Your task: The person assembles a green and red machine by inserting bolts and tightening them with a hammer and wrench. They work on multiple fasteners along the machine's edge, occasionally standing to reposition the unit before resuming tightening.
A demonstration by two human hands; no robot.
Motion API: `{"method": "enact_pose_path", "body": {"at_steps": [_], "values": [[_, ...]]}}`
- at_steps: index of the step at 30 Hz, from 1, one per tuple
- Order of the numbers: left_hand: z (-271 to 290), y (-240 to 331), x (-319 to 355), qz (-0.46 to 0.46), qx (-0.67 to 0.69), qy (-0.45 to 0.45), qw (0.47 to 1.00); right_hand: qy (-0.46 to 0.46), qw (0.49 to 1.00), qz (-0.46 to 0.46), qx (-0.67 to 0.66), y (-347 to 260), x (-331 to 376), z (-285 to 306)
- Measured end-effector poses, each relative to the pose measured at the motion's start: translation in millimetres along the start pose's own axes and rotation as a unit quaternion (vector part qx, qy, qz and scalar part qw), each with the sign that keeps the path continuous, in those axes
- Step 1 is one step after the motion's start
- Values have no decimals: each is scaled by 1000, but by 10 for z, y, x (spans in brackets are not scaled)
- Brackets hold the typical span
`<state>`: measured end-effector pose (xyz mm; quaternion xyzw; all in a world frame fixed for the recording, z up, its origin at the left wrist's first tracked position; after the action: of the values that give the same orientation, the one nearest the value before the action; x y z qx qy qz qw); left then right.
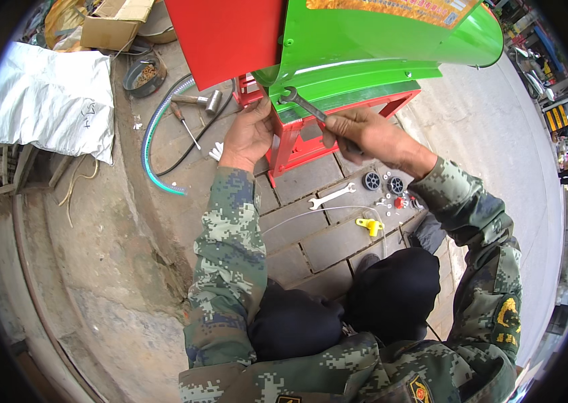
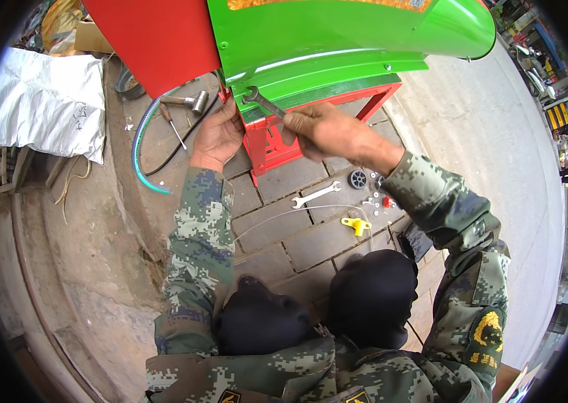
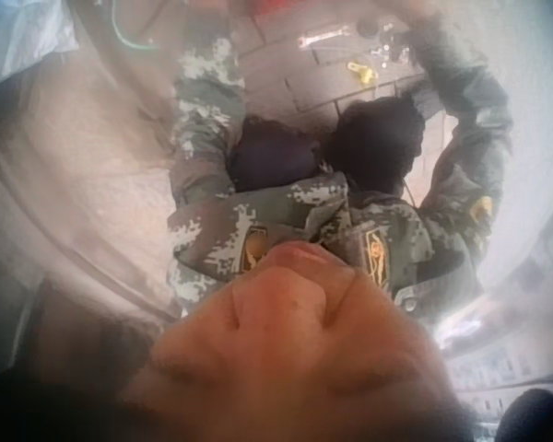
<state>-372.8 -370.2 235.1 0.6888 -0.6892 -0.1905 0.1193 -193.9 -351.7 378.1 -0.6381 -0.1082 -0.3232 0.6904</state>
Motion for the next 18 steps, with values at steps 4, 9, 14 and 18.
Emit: {"method": "enact_pose_path", "body": {"at_steps": [4, 9, 14, 18], "values": [[-56, 4, 14, 8, -3, 2, 1000, 1, 1000, -2, -18, 3, -100, 375], [-53, 11, 12, 8, -2, 7, 1000, -63, 998, 13, 9, 24, -199, 523], [3, -15, 8, 14, 9, 13, 1000, -22, 999, -18, -24, -37, -115, 254], [-96, 14, 20, 16, -7, -8, 1000, 55, 952, -11, -300, 79, -173, -791]]}}
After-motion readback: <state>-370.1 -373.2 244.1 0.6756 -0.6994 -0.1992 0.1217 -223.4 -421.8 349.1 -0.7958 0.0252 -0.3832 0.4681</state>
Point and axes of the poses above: each hand's wrist, its own x-axis away from the middle knuckle, its own z-axis out of the back of the hand, y = z × x, the point moved 7 cm from there along -x, towards the middle knuckle, and after that the axes turned 15 degrees about -y, right-handed, at the moved point
